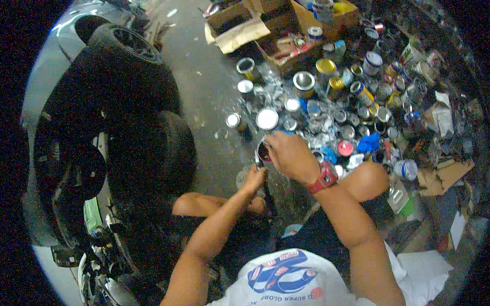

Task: The person pours paint from one can into another and stirs the contents with a stick. They handle multiple paint cans and lids, occasionally picking up and setting down items on the floor.

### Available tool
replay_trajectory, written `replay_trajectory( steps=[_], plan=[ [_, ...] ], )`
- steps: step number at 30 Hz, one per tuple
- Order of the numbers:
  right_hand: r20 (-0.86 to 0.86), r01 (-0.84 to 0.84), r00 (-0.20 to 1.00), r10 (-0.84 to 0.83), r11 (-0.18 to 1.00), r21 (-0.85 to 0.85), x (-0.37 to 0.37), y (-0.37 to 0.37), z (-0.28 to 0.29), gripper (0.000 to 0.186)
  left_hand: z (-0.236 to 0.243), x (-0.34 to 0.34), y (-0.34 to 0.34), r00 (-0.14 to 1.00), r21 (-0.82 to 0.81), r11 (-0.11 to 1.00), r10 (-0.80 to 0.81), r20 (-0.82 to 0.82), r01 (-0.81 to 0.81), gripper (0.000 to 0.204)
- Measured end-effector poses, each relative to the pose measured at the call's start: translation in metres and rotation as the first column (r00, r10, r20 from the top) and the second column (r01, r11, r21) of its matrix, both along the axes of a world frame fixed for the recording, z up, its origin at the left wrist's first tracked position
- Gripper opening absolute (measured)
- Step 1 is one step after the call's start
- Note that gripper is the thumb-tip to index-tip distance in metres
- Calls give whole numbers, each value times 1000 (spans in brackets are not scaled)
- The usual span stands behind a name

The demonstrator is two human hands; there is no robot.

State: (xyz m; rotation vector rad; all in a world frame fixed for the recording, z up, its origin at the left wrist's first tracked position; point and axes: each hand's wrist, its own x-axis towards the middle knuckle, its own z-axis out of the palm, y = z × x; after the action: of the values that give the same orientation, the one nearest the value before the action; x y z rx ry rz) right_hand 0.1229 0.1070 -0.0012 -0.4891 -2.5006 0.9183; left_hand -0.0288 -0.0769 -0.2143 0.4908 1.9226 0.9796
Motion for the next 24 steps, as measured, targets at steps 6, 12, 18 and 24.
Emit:
replay_trajectory(
  steps=[6, 12, 18, 24],
  plan=[
    [-89, -29, 996, 22, 996, -79, 2, 1, -1, 16, -14, 2, 2, 999, -41, 999, 23, -37, -24, 30],
    [81, -1, 997, 11, 991, -131, 2, 1, -6, 17, -6, 5, 6, 999, -26, 999, 20, -46, -21, 31],
    [2, 40, 999, -40, 997, -65, 1, 0, -4, 22, 8, -3, 6, 997, -166, 983, -77, -14, 74, 63],
    [81, -1, 997, 9, 995, -95, 7, 2, 0, 21, 38, 9, 11, 993, -120, 989, -91, -75, 82, 56]
  ],
)
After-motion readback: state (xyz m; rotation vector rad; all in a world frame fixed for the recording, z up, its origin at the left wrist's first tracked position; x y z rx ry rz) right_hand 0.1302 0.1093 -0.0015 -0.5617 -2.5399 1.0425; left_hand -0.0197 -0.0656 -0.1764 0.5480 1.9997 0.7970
